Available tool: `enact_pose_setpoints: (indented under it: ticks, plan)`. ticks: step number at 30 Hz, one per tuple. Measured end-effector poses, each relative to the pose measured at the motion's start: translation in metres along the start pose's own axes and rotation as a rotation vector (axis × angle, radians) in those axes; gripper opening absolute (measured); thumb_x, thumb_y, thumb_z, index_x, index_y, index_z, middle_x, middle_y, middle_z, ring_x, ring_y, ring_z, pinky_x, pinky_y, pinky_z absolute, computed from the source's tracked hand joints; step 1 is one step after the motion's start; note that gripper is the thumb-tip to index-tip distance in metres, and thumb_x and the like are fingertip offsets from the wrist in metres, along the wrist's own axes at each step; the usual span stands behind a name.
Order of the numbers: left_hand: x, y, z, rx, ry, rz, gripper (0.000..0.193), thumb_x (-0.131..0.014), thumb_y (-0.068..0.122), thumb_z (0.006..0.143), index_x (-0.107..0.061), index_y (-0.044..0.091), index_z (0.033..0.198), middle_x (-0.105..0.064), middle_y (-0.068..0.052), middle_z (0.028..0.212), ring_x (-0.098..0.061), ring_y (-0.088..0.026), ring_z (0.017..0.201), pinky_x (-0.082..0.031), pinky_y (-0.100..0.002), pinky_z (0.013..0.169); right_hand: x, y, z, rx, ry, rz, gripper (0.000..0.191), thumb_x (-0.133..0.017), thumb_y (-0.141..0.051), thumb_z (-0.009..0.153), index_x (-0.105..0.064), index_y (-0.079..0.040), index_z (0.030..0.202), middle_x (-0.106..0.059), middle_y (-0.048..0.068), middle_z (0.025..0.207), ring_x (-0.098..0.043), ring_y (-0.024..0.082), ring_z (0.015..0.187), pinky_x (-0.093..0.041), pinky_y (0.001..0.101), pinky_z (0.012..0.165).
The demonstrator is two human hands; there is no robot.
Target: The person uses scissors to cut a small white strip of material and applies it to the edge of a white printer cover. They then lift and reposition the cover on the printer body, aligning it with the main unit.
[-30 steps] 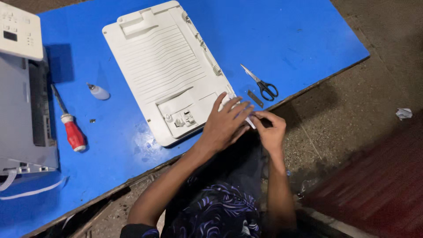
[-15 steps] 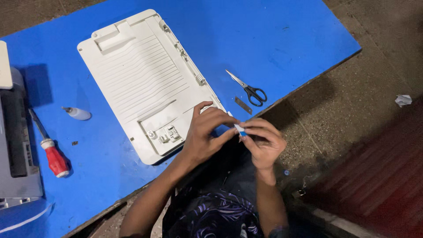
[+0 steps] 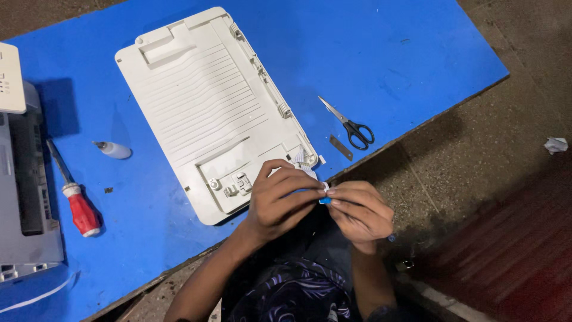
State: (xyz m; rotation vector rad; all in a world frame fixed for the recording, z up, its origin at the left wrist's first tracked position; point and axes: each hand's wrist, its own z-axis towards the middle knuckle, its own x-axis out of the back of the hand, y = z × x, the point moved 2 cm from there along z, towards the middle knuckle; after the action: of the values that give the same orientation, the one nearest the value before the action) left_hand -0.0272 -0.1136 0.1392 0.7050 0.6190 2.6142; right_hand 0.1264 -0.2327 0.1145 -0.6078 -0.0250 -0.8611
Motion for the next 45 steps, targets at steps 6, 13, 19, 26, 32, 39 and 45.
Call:
enact_pose_setpoints:
  ticks: [6,13,19,26,32,39,45]
  plan:
    - [-0.002,-0.006,-0.006,0.146,-0.003,-0.148,0.016,-0.08,0.008,0.086,-0.075,0.009,0.102,-0.073,-0.002,0.101,-0.068,-0.02,0.096,-0.046,-0.037,0.092,0.0,0.005,-0.004,-0.143,-0.045,0.118,0.019,-0.084,0.006,0.079,-0.069,0.003,0.09,-0.073,0.017,0.095,-0.074,0.028,0.089,-0.062,0.0367,0.078]
    - [-0.013,-0.012,-0.014,0.456,0.004,-0.318,0.013,-0.079,0.012,0.089,-0.079,0.01,0.102,-0.074,-0.002,0.098,-0.063,-0.018,0.093,-0.046,-0.033,0.088,0.006,0.03,-0.018,-0.538,-0.174,0.516,0.019,-0.072,0.01,0.089,-0.071,0.012,0.107,-0.07,0.023,0.107,-0.074,0.026,0.092,-0.067,0.0372,0.079]
    - [-0.014,-0.011,-0.014,0.463,0.046,-0.232,0.014,-0.08,0.012,0.088,-0.079,0.008,0.101,-0.075,-0.003,0.097,-0.064,-0.018,0.095,-0.044,-0.034,0.091,-0.002,0.042,-0.035,-0.616,-0.093,0.661,0.03,-0.07,0.012,0.09,-0.067,0.011,0.12,-0.068,0.023,0.109,-0.073,0.027,0.095,-0.066,0.0378,0.082]
    - [-0.017,-0.011,-0.017,0.519,0.03,-0.17,0.01,-0.078,0.014,0.089,-0.078,0.009,0.097,-0.077,0.0,0.094,-0.066,-0.016,0.092,-0.039,-0.034,0.096,-0.015,0.046,-0.054,-0.746,0.112,0.772,0.035,-0.065,0.009,0.097,-0.059,0.006,0.131,-0.071,0.021,0.105,-0.073,0.025,0.096,-0.063,0.0356,0.08]
    - [-0.02,-0.01,-0.019,0.546,0.013,-0.157,0.012,-0.075,0.017,0.091,-0.079,0.01,0.101,-0.076,0.001,0.097,-0.064,-0.017,0.1,-0.035,-0.035,0.101,-0.016,0.048,-0.06,-0.809,0.179,0.837,0.03,-0.065,0.01,0.096,-0.061,0.006,0.125,-0.071,0.02,0.105,-0.072,0.023,0.093,-0.063,0.0358,0.081]
    - [-0.024,-0.008,-0.019,0.596,-0.001,-0.178,0.012,-0.074,0.019,0.092,-0.079,0.011,0.098,-0.075,0.001,0.093,-0.064,-0.014,0.094,-0.032,-0.035,0.098,-0.018,0.049,-0.066,-0.841,0.227,0.808,0.024,-0.064,0.009,0.097,-0.061,0.007,0.12,-0.071,0.02,0.106,-0.073,0.022,0.092,-0.063,0.0345,0.081]
    - [-0.026,-0.009,-0.022,0.624,0.012,-0.193,0.013,-0.074,0.022,0.092,-0.076,0.009,0.095,-0.073,0.0,0.092,-0.064,-0.014,0.092,-0.032,-0.035,0.099,-0.019,0.047,-0.069,-0.795,0.219,0.731,0.023,-0.064,0.009,0.097,-0.062,0.007,0.119,-0.071,0.02,0.105,-0.073,0.022,0.093,-0.063,0.0346,0.082]
